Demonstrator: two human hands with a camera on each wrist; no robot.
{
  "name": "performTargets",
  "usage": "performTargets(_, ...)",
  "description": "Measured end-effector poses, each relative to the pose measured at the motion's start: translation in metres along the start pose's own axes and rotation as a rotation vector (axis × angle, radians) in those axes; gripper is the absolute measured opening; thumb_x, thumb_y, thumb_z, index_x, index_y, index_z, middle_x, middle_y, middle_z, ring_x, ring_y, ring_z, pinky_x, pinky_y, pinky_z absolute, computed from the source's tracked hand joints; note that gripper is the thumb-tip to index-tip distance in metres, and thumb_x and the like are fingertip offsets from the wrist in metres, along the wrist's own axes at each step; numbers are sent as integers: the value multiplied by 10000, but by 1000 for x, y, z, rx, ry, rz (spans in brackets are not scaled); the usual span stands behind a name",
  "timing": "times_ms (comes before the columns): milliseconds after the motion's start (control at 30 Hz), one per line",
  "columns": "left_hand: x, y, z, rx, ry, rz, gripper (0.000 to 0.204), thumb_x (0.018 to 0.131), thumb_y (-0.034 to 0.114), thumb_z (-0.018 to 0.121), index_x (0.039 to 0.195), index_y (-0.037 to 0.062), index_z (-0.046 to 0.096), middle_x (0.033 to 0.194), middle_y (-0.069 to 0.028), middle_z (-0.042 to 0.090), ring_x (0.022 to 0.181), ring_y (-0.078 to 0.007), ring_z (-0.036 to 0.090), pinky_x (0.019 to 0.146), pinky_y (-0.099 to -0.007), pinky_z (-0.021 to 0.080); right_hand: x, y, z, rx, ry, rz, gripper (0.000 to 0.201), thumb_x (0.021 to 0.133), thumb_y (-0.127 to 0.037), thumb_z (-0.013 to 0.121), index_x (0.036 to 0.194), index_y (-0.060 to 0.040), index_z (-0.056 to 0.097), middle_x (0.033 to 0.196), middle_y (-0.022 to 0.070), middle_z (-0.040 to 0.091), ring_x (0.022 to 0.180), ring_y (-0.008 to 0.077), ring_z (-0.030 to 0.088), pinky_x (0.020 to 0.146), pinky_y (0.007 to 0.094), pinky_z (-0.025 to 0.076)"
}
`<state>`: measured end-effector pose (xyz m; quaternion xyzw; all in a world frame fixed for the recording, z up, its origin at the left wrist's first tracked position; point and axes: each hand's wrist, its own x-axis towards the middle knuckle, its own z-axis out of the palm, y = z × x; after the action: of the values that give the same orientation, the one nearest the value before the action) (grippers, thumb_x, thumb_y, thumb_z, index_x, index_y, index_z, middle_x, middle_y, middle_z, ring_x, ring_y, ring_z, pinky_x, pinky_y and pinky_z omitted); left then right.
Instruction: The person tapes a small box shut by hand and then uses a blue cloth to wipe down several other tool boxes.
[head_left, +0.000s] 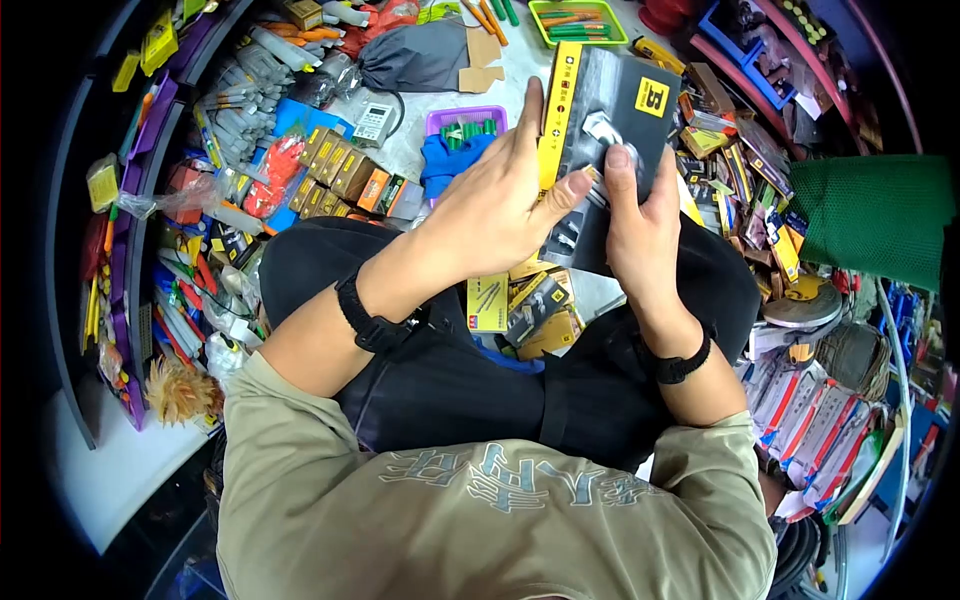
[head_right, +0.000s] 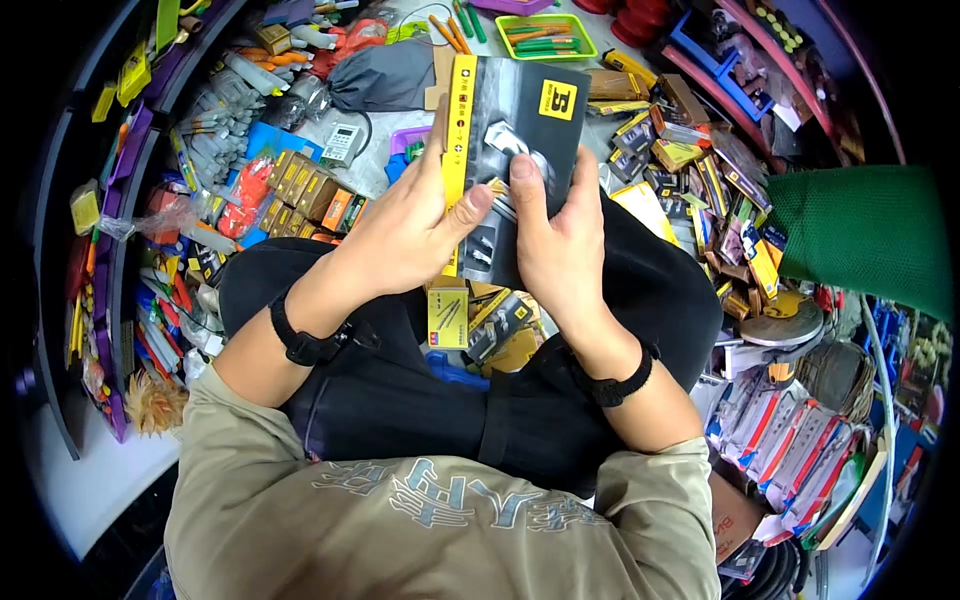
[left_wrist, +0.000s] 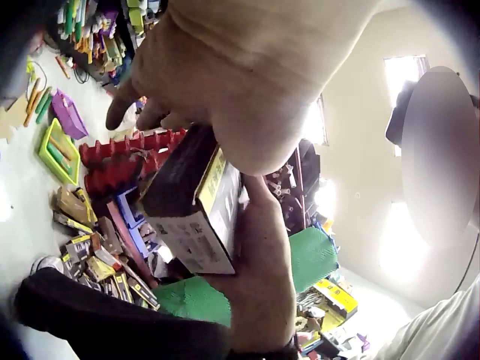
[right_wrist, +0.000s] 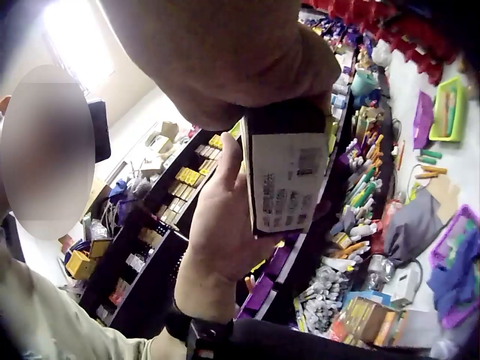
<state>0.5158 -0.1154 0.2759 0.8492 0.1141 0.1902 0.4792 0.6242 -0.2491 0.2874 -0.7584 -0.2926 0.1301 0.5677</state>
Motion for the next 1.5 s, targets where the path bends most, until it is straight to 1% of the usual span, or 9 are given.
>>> performTargets(233,1,-6,-25,222,-183,-186,854,977,591,552,1514,0,250,1360,-278,550,1253,-445,549,1028,-470,454,21,6,8,95,-217,190,556,991,-420,638,1293,27,507,1135,178,676,1012,219,655,908,342,505)
performTargets(367,11,-17,-52,-527,315,-208,469,1027,439,578,1223,18,515,975,-34,655,774,-58,602,720,-265,546,63,-32,28,257,-462,102,633,1037,-550,467,1333,5,544,1148,123,657,970,170,646,767,327,543)
performTargets(500,3,-26,-109,-903,602,-282,406,1075,355,445,1276,25,572,1131,-127,702,991,-223,722,865,-378,602,128,-55,63,317,-702,143,391,1048,-305,539,1307,-22,615,1143,140,699,949,233,705,905,364,559)
performTargets(667,-14,-38,-124,-1102,830,-506,391,1093,324,407,1272,23,581,1116,-109,721,938,-216,737,848,-358,604,157,132,207,-409,-672,-381,333,945,-314,568,1159,-84,681,979,275,697,972,400,682,859,502,539)
performTargets(833,-33,-71,-119,-1226,797,-706,386,1095,327,398,1255,29,584,1140,-115,712,964,-216,728,870,-363,589,80,272,253,-1149,-1142,-304,412,926,-194,574,1326,-264,646,1588,123,352,1489,374,283,1188,570,271)
performTargets(967,-29,-82,-115,-1166,825,-782,341,1079,306,464,1272,43,565,1083,-77,704,913,-178,723,822,-338,595,76,321,273,-923,-962,-99,328,896,-151,600,1203,-50,658,1268,164,661,1205,339,614,1124,520,386)
performTargets(1200,2,-69,-102,-876,941,-455,558,1029,228,607,1465,43,313,1187,-133,609,1034,-187,643,863,-328,555,144,78,142,1098,-558,255,376,928,-100,609,1284,-27,516,1021,98,677,915,171,681,771,288,546)
performTargets(1400,11,-66,-73,-1263,604,-280,417,1081,347,407,1467,200,343,1364,-121,547,1179,-257,608,982,-399,546,75,-50,87,-197,-803,-918,570,955,-218,613,1491,-136,435,1387,111,594,1298,314,542,1096,498,377)
performTargets(1500,6,-41,-55,-1293,475,-283,472,1065,267,458,1504,181,310,1407,-155,508,1242,-268,572,1023,-422,529,54,-57,62,-546,-639,-1000,632,925,-354,644,1512,-222,451,1593,64,383,1441,399,345,1067,728,260)
